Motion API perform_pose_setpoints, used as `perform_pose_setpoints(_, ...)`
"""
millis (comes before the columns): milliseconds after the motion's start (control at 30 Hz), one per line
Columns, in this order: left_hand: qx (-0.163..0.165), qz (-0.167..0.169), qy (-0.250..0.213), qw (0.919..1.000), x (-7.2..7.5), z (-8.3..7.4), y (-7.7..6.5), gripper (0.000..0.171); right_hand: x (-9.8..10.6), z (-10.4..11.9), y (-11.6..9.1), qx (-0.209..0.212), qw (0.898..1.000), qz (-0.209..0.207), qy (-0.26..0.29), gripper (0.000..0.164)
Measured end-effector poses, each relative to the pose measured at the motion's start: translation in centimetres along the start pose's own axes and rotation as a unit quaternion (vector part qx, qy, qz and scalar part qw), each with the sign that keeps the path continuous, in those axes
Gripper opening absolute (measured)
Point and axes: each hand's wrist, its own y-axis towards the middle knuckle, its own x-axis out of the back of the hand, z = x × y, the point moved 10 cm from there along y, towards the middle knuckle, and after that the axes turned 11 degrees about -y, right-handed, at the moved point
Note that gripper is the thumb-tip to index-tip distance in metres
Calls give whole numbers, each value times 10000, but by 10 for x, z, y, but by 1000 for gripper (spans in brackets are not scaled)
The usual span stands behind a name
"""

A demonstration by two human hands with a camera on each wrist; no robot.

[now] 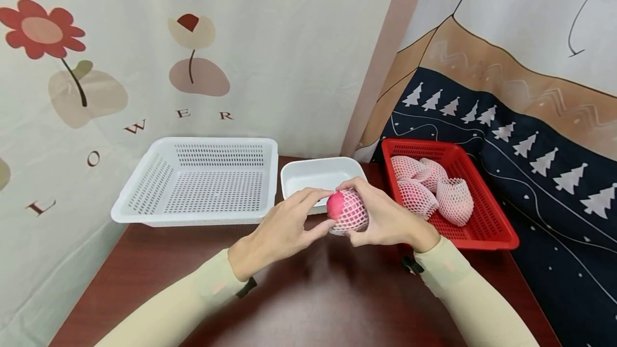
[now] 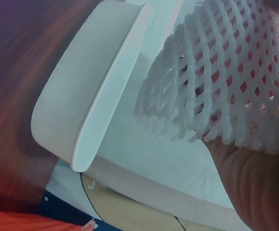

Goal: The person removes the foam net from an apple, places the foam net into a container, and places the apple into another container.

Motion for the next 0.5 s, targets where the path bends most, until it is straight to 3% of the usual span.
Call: perform_pose_setpoints(500, -37, -51, -412, 9991, 2, -2, -2, 67, -4, 7, 2, 131, 9995, -254, -121, 90)
